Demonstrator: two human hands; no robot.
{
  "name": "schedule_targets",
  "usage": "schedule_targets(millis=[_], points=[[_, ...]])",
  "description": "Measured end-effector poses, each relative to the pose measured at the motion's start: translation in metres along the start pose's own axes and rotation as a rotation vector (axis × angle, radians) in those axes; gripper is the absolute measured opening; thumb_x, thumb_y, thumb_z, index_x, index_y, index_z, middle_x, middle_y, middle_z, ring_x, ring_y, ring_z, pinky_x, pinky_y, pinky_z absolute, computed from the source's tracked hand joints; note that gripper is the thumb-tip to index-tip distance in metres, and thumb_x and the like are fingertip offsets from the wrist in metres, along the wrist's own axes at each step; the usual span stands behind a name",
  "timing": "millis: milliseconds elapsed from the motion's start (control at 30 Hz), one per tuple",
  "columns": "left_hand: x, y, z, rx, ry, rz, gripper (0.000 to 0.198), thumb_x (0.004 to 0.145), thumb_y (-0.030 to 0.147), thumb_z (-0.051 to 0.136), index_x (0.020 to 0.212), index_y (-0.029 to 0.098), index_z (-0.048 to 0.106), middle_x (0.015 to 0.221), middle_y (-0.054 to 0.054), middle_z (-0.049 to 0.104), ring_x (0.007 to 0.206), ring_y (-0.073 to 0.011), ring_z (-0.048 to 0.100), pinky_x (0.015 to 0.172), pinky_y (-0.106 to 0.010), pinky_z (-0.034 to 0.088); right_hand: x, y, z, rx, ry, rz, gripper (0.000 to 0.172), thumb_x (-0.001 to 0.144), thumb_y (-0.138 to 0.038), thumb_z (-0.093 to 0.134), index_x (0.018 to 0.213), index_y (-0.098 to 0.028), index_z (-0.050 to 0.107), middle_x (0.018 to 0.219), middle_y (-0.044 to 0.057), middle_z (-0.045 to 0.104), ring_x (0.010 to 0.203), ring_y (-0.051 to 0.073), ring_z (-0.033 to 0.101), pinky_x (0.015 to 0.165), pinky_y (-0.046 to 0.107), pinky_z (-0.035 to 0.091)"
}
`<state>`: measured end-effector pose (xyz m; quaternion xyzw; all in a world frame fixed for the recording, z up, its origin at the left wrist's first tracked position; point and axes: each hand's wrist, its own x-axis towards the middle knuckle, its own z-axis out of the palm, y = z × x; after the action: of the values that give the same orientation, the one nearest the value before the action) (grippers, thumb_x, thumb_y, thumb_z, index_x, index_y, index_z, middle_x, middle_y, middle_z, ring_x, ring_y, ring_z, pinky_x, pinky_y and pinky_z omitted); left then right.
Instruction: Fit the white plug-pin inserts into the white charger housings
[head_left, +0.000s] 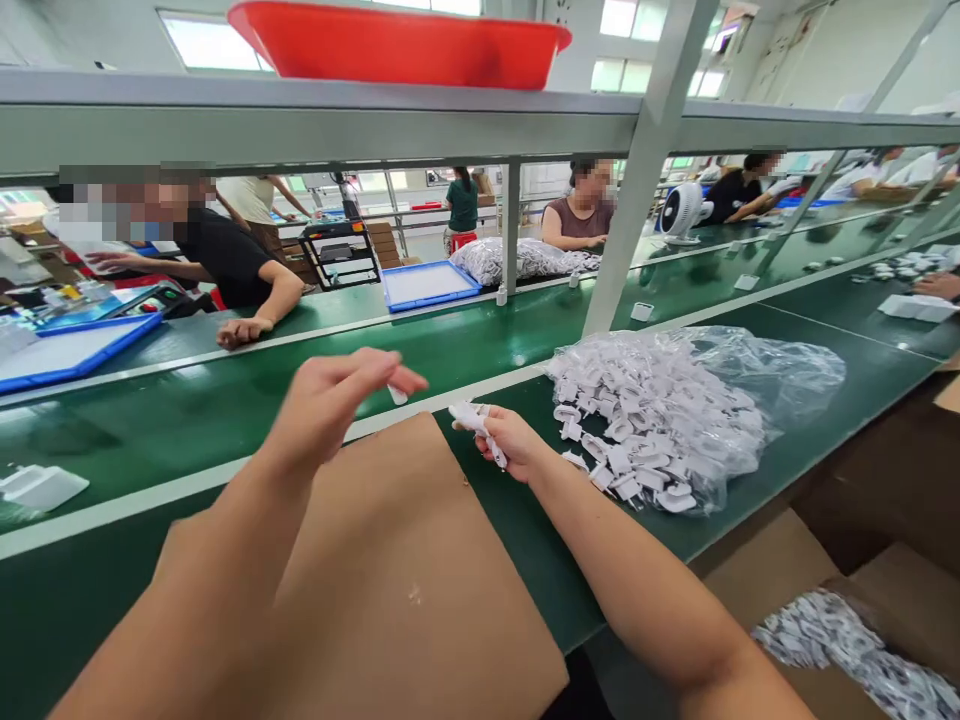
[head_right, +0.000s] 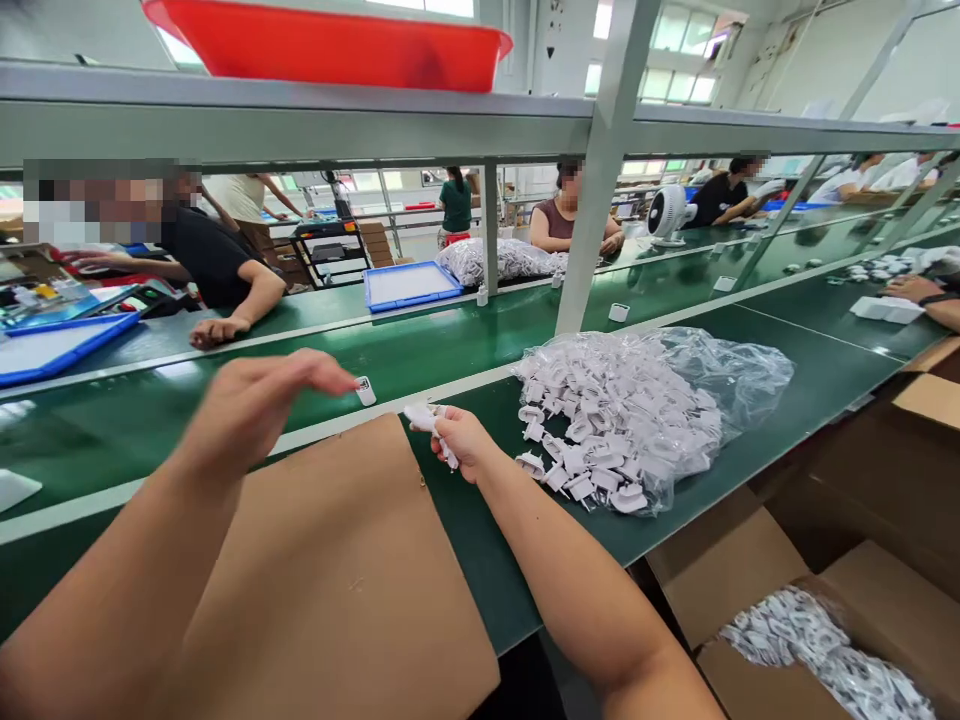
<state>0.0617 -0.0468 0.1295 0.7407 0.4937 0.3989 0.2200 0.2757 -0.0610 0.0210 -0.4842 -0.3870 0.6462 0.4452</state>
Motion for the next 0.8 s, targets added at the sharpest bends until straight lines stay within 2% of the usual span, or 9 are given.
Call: schedule_targets(millis=[100,133,200,267,367,467,600,700,800], points=[[0.037,-0.038,0.018,0.291,-0.096,-0.189,0.046,0.085,0.051,0.059,0.115,0.017,0.071,0.106,-0.011,0.071,0.100,-0.0324,0.065,0.085,-0.042,0.055,-0.004,0.006,0.003,-0.415,0.113,-0.103,0.034,0.076,-0.019,0.063,0.108,-0.018,0.072,0.075,0.001,0.061,0.055,0.009,0.048,0.046,0.018,0.033],[0.049,-0.054,0.023,0.445,-0.149,-0.193,0.052,0.080,0.040,0.063,0.126,0.016,0.066,0.122,-0.014,0.066,0.111,-0.0350,0.061,0.091,-0.044,0.053,-0.006,0.007,0.004,-0.592,0.147,-0.162,0.033,0.075,-0.021,0.065,0.107,-0.020,0.074,0.082,0.002,0.063,0.059,0.009,0.050,0.049,0.019,0.034],[0.064,-0.085,0.028,0.531,-0.175,-0.207,0.073,0.064,0.024,0.071,0.136,0.014,0.059,0.149,-0.018,0.046,0.133,-0.0434,0.044,0.104,-0.048,0.046,-0.010,0.009,0.006,-0.888,0.160,-0.257,0.025,0.076,-0.028,0.068,0.098,-0.022,0.078,0.093,0.004,0.063,0.065,0.011,0.053,0.052,0.020,0.034],[0.068,-0.109,0.028,0.604,-0.297,-0.172,0.080,0.059,0.016,0.068,0.138,0.015,0.057,0.157,-0.017,0.034,0.140,-0.0440,0.035,0.108,-0.047,0.043,-0.015,0.011,0.009,-1.033,0.107,-0.276,0.023,0.080,-0.039,0.066,0.089,-0.022,0.079,0.092,0.004,0.064,0.065,0.012,0.053,0.052,0.022,0.032],[0.065,-0.127,0.023,0.664,-0.463,-0.112,0.057,0.065,0.018,0.061,0.121,0.019,0.069,0.143,-0.011,0.054,0.129,-0.0339,0.050,0.104,-0.038,0.046,-0.020,0.014,0.013,-1.090,0.053,-0.255,0.024,0.080,-0.041,0.064,0.088,-0.023,0.078,0.090,0.004,0.065,0.065,0.013,0.053,0.052,0.023,0.031],[0.059,-0.129,0.015,0.678,-0.428,-0.096,0.032,0.070,0.024,0.060,0.099,0.020,0.074,0.118,-0.010,0.068,0.113,-0.0319,0.058,0.098,-0.038,0.048,-0.025,0.015,0.016,-1.146,0.046,-0.246,0.021,0.079,-0.039,0.065,0.086,-0.025,0.078,0.091,0.003,0.067,0.066,0.014,0.054,0.053,0.024,0.031],[0.039,-0.117,0.005,0.679,-0.332,-0.074,0.029,0.079,0.034,0.059,0.101,0.020,0.073,0.110,-0.011,0.069,0.112,-0.0332,0.056,0.094,-0.040,0.048,-0.029,0.014,0.016,-1.166,0.030,-0.260,0.019,0.077,-0.038,0.065,0.072,-0.022,0.073,0.086,0.003,0.069,0.064,0.014,0.054,0.052,0.024,0.029],[0.004,-0.103,0.004,0.608,-0.272,-0.047,0.035,0.086,0.046,0.056,0.106,0.022,0.071,0.111,-0.010,0.069,0.111,-0.0308,0.058,0.090,-0.037,0.048,-0.032,0.013,0.013,-1.047,-0.022,-0.277,0.014,0.075,-0.031,0.066,0.070,-0.019,0.070,0.088,0.002,0.072,0.063,0.012,0.054,0.052,0.022,0.032],[-0.045,-0.088,0.010,0.454,-0.241,0.005,0.041,0.089,0.056,0.054,0.105,0.022,0.070,0.107,-0.007,0.069,0.102,-0.0282,0.061,0.084,-0.035,0.048,-0.034,0.011,0.013,-0.852,-0.122,-0.264,0.017,0.076,-0.033,0.066,0.078,-0.019,0.075,0.098,0.002,0.075,0.058,0.009,0.051,0.052,0.021,0.034]])
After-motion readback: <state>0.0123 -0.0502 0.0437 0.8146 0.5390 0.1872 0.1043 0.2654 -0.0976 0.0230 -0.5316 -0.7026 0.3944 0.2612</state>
